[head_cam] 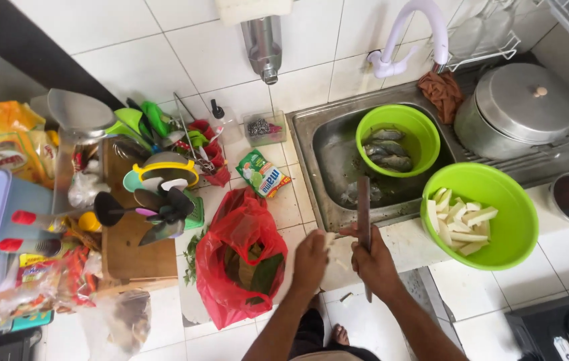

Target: Cutting peeled cassava into sticks using a knife in a kitchen setting.

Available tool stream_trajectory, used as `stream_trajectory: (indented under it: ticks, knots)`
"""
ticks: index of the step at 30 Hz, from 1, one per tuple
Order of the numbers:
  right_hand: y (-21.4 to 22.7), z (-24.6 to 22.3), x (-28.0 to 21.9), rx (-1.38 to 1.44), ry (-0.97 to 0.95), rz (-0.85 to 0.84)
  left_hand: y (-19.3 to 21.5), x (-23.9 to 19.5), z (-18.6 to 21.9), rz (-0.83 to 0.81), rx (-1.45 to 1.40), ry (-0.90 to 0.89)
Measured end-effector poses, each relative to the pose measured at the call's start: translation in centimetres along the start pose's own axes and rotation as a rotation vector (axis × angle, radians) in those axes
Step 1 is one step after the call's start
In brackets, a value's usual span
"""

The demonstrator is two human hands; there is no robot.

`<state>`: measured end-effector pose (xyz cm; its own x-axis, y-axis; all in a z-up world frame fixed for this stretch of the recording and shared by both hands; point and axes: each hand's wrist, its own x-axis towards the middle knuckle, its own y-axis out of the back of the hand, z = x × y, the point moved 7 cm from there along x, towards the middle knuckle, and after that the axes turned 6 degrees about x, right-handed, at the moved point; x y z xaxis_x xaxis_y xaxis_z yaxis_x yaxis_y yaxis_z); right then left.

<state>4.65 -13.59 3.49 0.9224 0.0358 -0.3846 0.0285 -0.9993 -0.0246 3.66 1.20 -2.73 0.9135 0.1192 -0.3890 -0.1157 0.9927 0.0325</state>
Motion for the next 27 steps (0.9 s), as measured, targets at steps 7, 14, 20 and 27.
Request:
stream_trajectory:
  ticks: [7,14,20,27]
  knots:
    - [5.4,5.8,-4.5,-0.267,-0.162,0.098,5.3,-6.3,-2.6,0.123,-0.223,0.16]
    - [4.4,12.0,-10.4,-0.057,-0.35,0.049,0.4,-14.9,-5.8,0.058,0.202,0.062]
    - [5.7,12.9,-13.3,0.064,-0.205,0.011,-2.8,-18.1,-5.3,-0.03,-0.106,0.084]
    - [6.9,8.5,-15.1,-0.1,-0.195,-0.007,-2.2,-19.2,0.9,-0.009,0.164,-0.321]
